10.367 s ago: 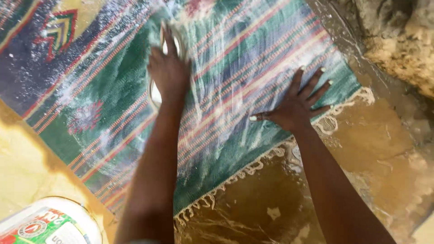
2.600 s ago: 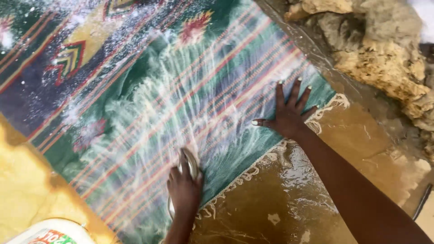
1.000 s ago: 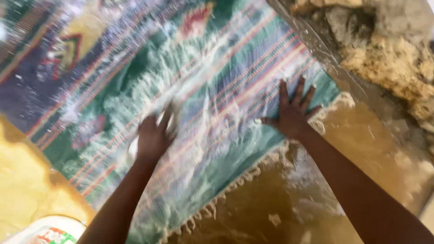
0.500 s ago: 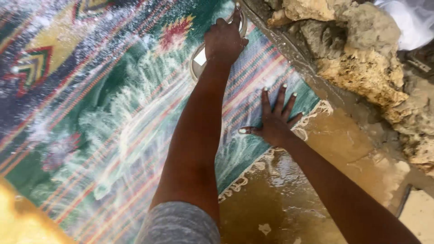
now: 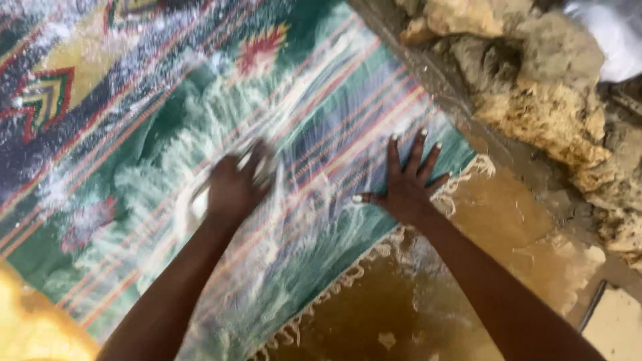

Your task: Cleaning a rug by applying soap powder and scrubbing it with a hand brush.

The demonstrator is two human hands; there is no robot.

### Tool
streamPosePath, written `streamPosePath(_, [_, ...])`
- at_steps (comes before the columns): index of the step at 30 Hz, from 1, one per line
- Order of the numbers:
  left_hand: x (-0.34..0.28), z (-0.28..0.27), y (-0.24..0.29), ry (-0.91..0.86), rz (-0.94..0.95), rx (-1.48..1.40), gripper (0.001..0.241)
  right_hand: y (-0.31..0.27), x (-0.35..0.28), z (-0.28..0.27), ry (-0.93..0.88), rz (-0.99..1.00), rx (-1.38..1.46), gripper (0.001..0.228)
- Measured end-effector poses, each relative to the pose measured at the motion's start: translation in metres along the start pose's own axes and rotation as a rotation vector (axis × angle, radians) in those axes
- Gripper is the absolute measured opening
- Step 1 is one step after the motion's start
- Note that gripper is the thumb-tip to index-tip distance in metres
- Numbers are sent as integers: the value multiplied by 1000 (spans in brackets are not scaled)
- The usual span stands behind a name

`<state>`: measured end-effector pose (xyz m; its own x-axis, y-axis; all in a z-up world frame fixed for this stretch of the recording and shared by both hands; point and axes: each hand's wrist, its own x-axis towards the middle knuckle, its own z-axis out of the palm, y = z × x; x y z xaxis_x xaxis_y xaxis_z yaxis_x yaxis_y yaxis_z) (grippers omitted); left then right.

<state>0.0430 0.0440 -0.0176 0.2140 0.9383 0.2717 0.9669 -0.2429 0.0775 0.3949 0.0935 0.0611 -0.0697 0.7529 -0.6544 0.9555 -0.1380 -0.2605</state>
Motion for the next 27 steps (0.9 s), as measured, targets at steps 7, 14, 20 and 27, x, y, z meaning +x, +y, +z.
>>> streamPosePath(7, [151, 19, 84, -240, -208, -32, 86, 13, -3, 15, 65, -30, -6, 137])
streamPosePath(14, [-201, -101, -81, -231, -585, 40, 84, -5, -6, -4, 62, -19, 62, 134])
streamPosePath(20, [-45, -18, -10, -50, -261, -32, 72, -4, 0, -2, 43, 33, 2, 135])
streamPosePath(27, [125, -14, 85, -263, -208, -69, 101, 4, 11, 10, 29, 95, -118, 148])
